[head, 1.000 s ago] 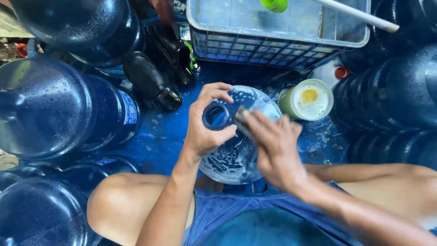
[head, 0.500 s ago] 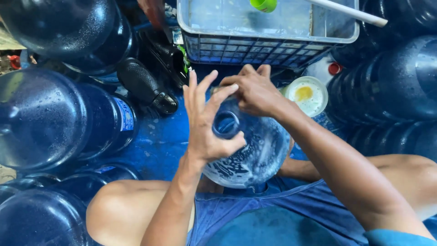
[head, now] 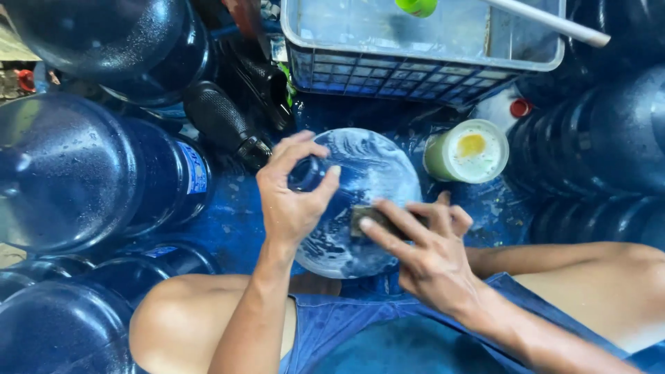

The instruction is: A person is manually scrubbing a large plastic water jug with a sponge and soapy water in a wet area.

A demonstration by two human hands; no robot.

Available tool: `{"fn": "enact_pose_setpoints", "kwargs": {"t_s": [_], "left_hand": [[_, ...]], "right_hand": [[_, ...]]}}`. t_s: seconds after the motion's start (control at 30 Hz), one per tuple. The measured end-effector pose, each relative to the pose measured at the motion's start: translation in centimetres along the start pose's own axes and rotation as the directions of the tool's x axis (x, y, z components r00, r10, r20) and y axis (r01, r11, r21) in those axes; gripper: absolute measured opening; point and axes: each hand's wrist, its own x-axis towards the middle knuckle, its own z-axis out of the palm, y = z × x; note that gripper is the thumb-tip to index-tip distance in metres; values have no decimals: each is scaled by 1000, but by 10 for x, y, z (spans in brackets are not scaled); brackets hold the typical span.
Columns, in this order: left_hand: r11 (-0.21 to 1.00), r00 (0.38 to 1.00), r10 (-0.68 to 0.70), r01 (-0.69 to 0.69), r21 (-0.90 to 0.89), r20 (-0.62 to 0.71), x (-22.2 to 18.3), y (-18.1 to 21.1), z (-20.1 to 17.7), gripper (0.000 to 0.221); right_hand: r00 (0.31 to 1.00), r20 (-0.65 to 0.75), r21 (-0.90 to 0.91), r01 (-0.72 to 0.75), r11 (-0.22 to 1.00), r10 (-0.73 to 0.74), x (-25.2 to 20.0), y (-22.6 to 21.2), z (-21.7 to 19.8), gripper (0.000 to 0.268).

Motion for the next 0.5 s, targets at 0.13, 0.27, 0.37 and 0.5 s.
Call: {"fn": "enact_pose_setpoints", "kwargs": {"t_s": [0.13, 0.27, 0.37, 0.5], "left_hand": [[996, 997, 24, -18, -92, 71, -1, 5, 8, 24], [996, 988, 80, -73, -59, 133, -7, 15, 23, 25], [985, 978, 126, -105, -134, 165, -10, 22, 30, 23], [989, 979, 132, -120, -88, 156, -5, 15, 17, 23]], "right_hand": [[979, 143, -152, -122, 981, 144, 53, 34, 2, 91], [977, 200, 39, -79, 996, 70, 119, 91, 66, 74], [907, 366, 412, 43, 910, -209, 141, 90, 82, 53], [896, 369, 399, 86, 913, -246, 138, 76, 57, 56]]}}
